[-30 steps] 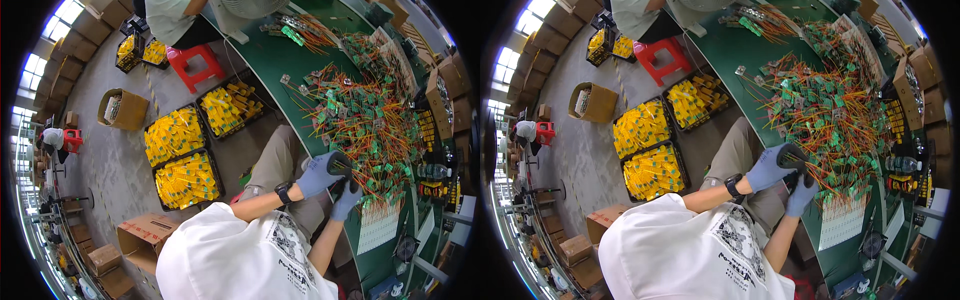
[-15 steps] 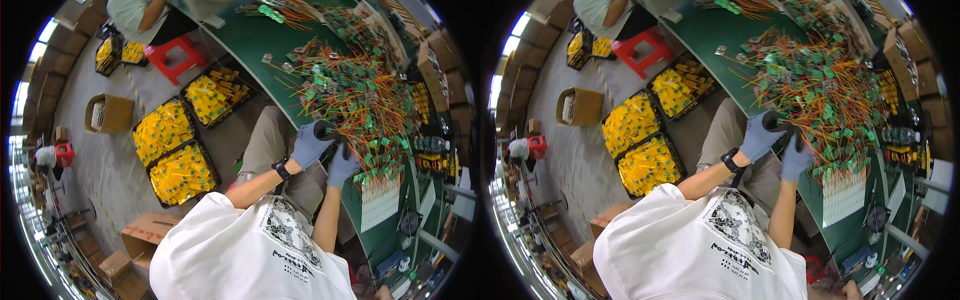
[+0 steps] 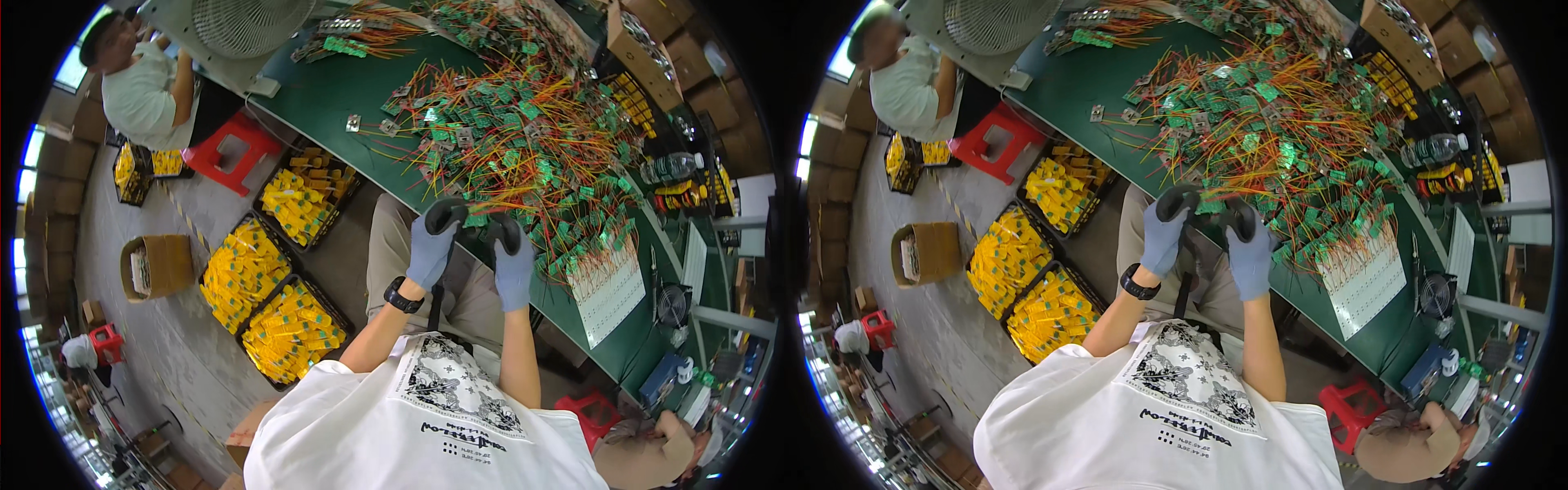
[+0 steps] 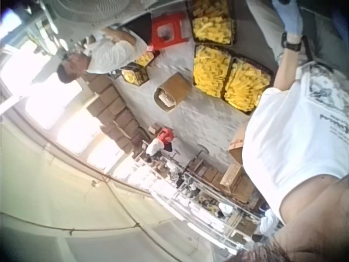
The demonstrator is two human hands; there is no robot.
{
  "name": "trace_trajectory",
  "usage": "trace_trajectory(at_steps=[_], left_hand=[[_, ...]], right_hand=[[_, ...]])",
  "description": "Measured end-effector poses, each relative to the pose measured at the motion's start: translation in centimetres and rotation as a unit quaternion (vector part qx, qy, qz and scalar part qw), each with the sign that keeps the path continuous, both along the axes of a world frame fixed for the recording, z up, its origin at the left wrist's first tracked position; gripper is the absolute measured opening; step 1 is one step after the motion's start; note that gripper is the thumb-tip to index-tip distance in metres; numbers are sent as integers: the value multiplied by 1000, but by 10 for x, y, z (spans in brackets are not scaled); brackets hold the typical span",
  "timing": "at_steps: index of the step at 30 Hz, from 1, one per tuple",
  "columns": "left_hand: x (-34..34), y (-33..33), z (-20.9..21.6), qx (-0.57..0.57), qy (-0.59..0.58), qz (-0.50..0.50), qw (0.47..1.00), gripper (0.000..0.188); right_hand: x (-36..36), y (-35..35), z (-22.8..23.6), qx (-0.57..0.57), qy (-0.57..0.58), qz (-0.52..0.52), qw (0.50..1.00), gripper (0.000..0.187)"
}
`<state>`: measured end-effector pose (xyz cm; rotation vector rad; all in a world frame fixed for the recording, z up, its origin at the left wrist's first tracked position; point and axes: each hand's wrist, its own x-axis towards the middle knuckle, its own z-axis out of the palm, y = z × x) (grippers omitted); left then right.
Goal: The person sorts and organizes small electronic circuit boards and wires by hand, placing them into component bins on a production line.
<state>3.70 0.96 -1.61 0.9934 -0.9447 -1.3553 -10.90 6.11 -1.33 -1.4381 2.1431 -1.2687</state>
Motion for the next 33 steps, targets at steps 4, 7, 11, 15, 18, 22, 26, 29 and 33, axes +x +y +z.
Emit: trace_trajectory(at_steps=[4,7,11,15,18,22,26,29,33], left_hand=[[-2,1,8,18,-66,-75,995,27],[-8,-2,19,-31,-133,11,991,27],[-11,-18,30,-91,-208,64,972,24],[1,-47,44,-96,-306,-17,947,34],[11,-62,52,-299,-461,41,834,44],[50,-122,57,-307,-536,116,778,42],[99,-249,38,-231,-724,203,618,44],[133,-328,26,-58,-747,208,628,55],[226,-390,17,-32,-697,247,673,71]], right_hand=[[2,-30,2,80,-185,31,979,27],[12,-39,16,23,-16,96,995,24],[23,-63,38,-19,62,137,988,21],[19,-73,50,74,152,59,984,44],[9,-50,64,90,163,59,981,62],[-15,-6,42,42,148,62,986,56],[-41,13,9,-66,118,73,988,43],[-55,11,-7,-86,91,61,990,34],[-44,4,-23,-112,42,24,993,33]])
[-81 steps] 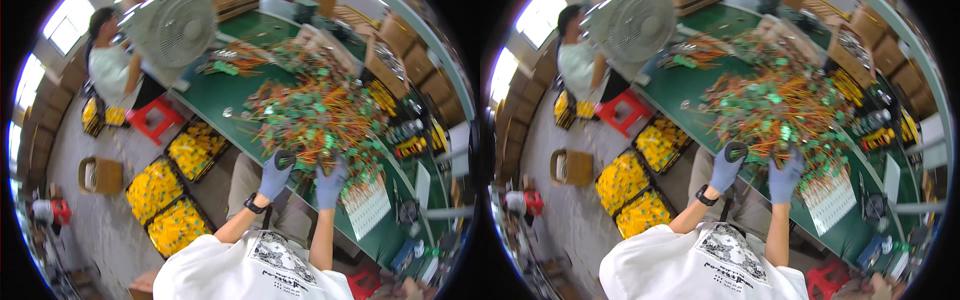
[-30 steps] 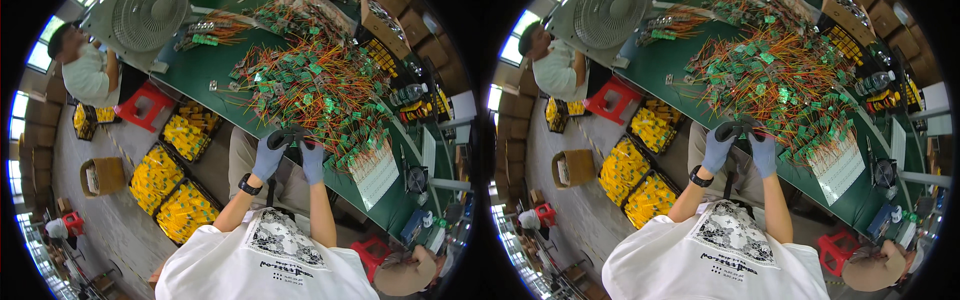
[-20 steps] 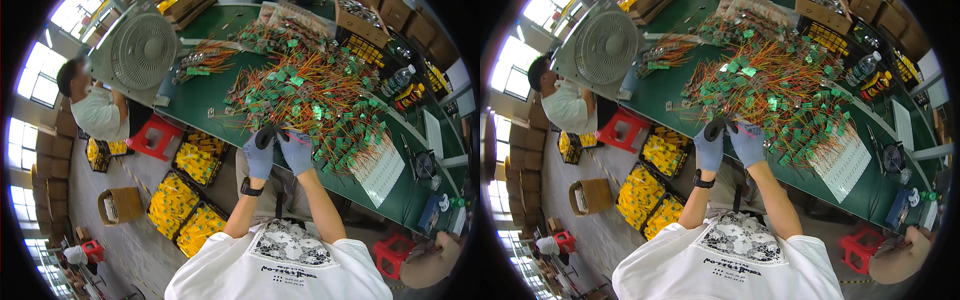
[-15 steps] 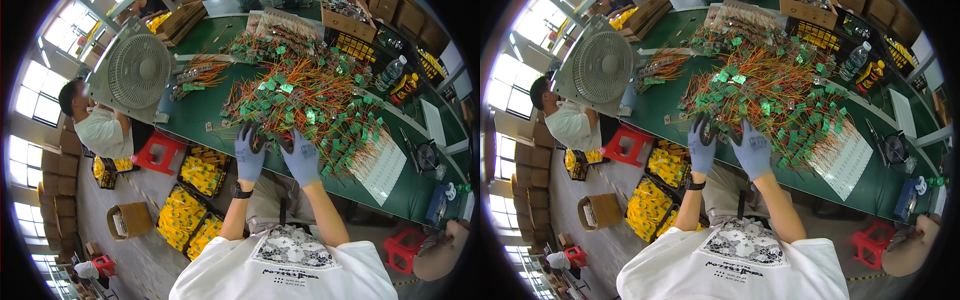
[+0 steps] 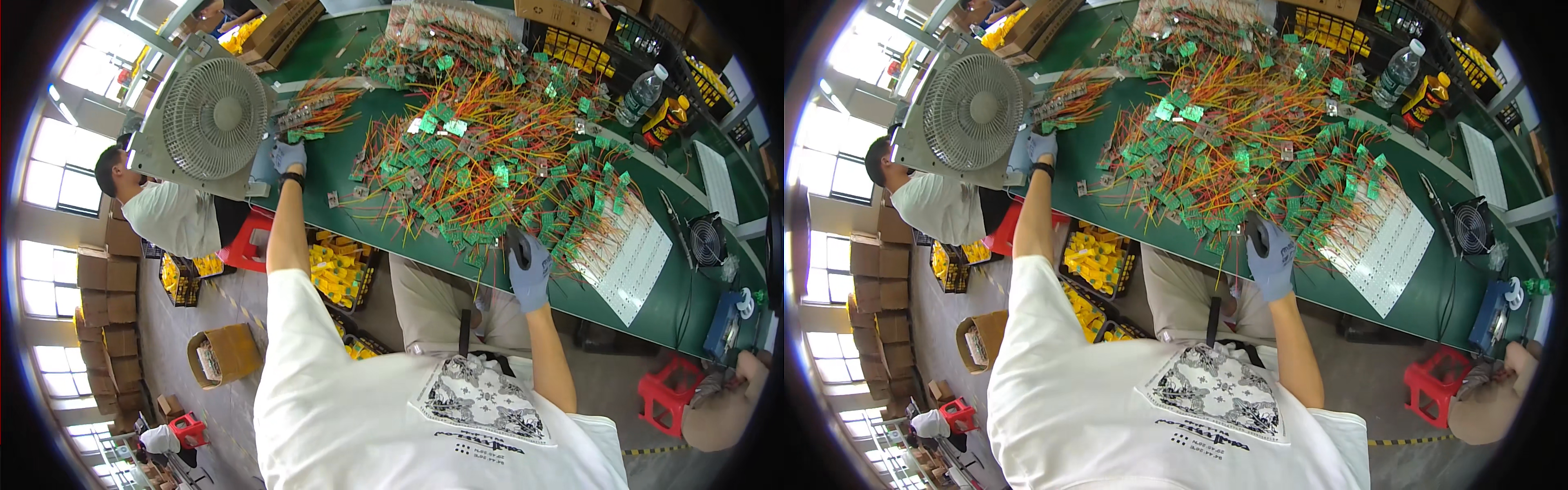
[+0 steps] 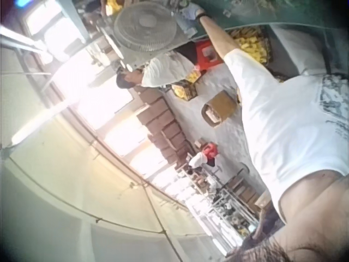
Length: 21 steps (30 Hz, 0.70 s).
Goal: The person sorts and organizes small electronic circuit boards and wires by hand, placing them into component bins on a production line.
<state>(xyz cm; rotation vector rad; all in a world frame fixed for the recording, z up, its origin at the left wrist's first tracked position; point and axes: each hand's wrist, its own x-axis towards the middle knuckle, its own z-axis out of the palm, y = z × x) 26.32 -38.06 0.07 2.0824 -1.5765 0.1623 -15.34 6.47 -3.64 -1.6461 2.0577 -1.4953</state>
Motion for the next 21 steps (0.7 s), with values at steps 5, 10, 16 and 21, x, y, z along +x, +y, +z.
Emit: trace_trajectory(at_steps=[5,10,16,21], left_hand=[[-63,-18,-35,25,51,1,998,66],[-19,-14,-22,-40,135,51,989,48],[-62,20,46,-142,140,-80,977,35],[-18,18,86,-52,263,-26,963,34]], right_hand=[[-16,7,5,76,61,-15,995,34],[-9,5,0,55,30,9,998,33],[-17,11,-3,87,11,-3,996,33],[-5,8,9,40,21,-11,999,31]])
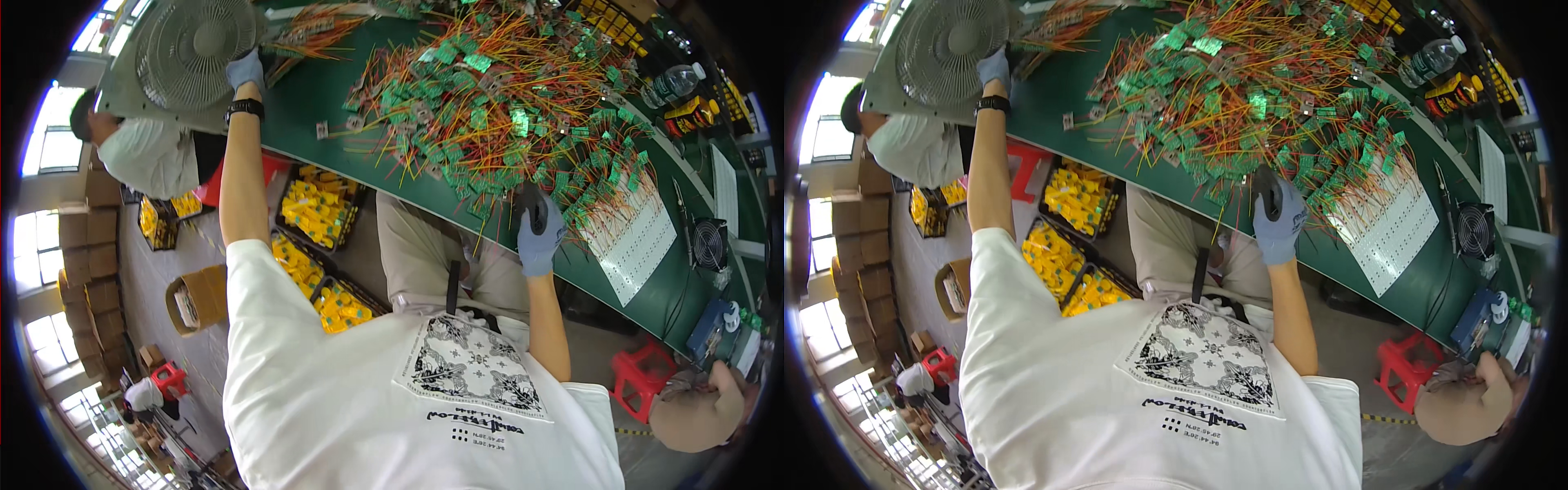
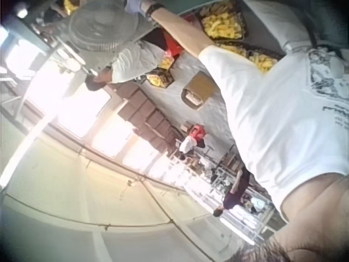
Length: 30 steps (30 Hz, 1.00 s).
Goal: The person sorts and organizes small electronic circuit boards and wires by hand, placing them into component bins on a production line.
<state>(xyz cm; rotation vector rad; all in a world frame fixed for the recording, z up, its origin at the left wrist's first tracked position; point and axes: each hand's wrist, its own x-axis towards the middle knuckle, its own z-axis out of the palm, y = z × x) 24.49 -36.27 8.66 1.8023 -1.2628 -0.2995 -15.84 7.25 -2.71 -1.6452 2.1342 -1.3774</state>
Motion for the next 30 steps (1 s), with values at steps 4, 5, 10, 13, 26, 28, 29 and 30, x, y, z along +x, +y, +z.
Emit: trace_trajectory(at_steps=[4,5,10,13,26,28,29,30], left_hand=[[-51,82,-18,-142,304,-159,929,25],[-51,109,-25,-150,318,-178,919,25],[-87,259,-61,-167,408,-99,892,24],[-135,330,-37,-55,511,-158,843,26],[-179,400,-45,106,552,-309,767,33],[-182,396,-56,133,558,-308,759,34],[-179,393,-67,136,556,-315,757,34],[-174,389,-79,170,520,-337,766,32]], right_hand=[[-9,12,-6,-56,45,-35,997,35],[-6,13,-5,-116,97,-46,987,37],[33,18,26,-193,161,58,966,40],[57,7,50,-82,100,124,984,42],[56,-25,16,166,-451,95,872,34],[58,-21,12,145,-432,56,888,31],[56,-16,11,140,-434,49,889,31],[58,-15,28,135,-344,60,927,32]])
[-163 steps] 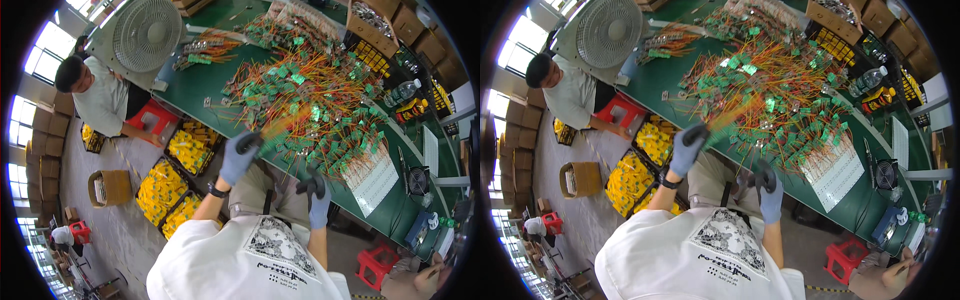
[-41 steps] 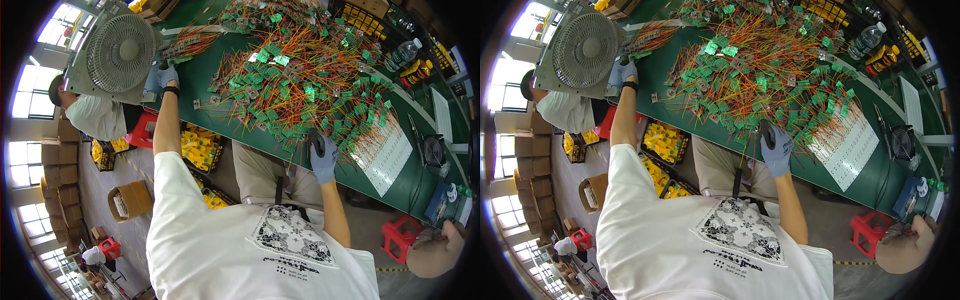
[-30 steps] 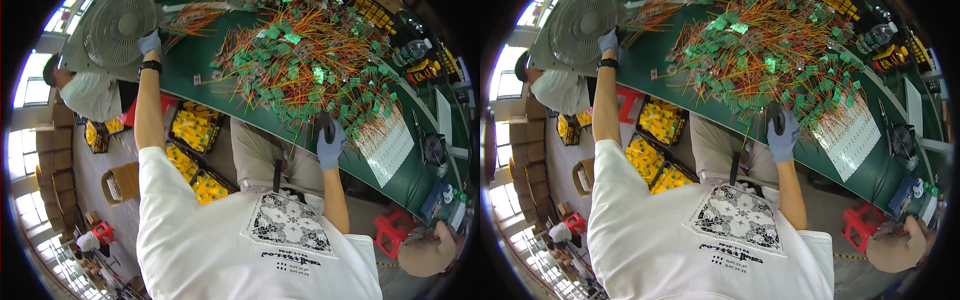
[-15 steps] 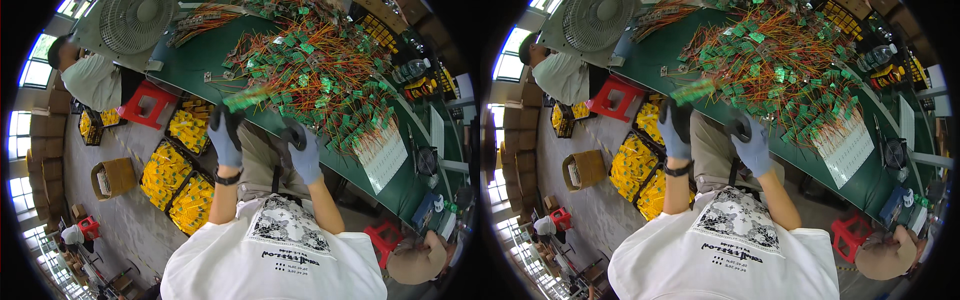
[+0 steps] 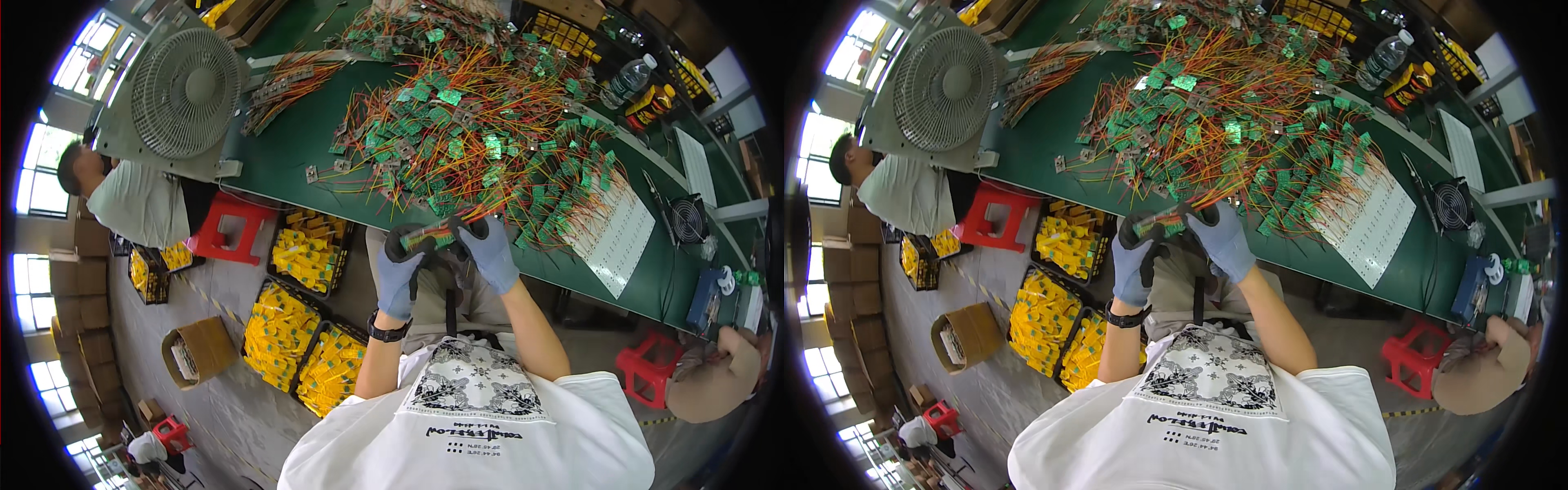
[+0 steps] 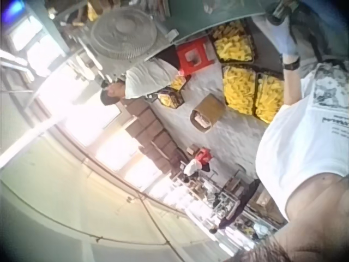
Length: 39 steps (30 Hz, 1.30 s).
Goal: The person sorts and organizes small electronic circuit boards and wires by hand, placing them into component bins on a production line.
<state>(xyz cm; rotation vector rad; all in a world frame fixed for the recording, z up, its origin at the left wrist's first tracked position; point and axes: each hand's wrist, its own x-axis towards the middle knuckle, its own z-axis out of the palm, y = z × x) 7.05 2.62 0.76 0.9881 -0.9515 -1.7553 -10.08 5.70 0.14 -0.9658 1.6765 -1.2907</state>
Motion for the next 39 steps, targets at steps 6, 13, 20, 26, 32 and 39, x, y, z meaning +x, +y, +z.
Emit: trace_trajectory(at_steps=[6,13,20,26,32,39], left_hand=[[-30,-7,11,26,55,5,998,40],[-91,-51,47,-213,-194,39,957,35],[-88,-50,32,-184,-108,-29,977,36],[-87,-31,27,-177,-116,-41,977,35],[-99,-50,29,-184,-99,76,975,37],[-85,-34,30,-42,11,32,999,36]], right_hand=[[-10,-4,30,-9,198,44,979,33],[-48,-54,48,-22,410,-106,906,39],[-56,-11,37,-74,67,-58,993,44],[-42,-21,31,-95,271,-38,957,37],[-50,-57,57,0,372,-73,925,44],[-53,-18,41,-57,246,-161,954,33]])
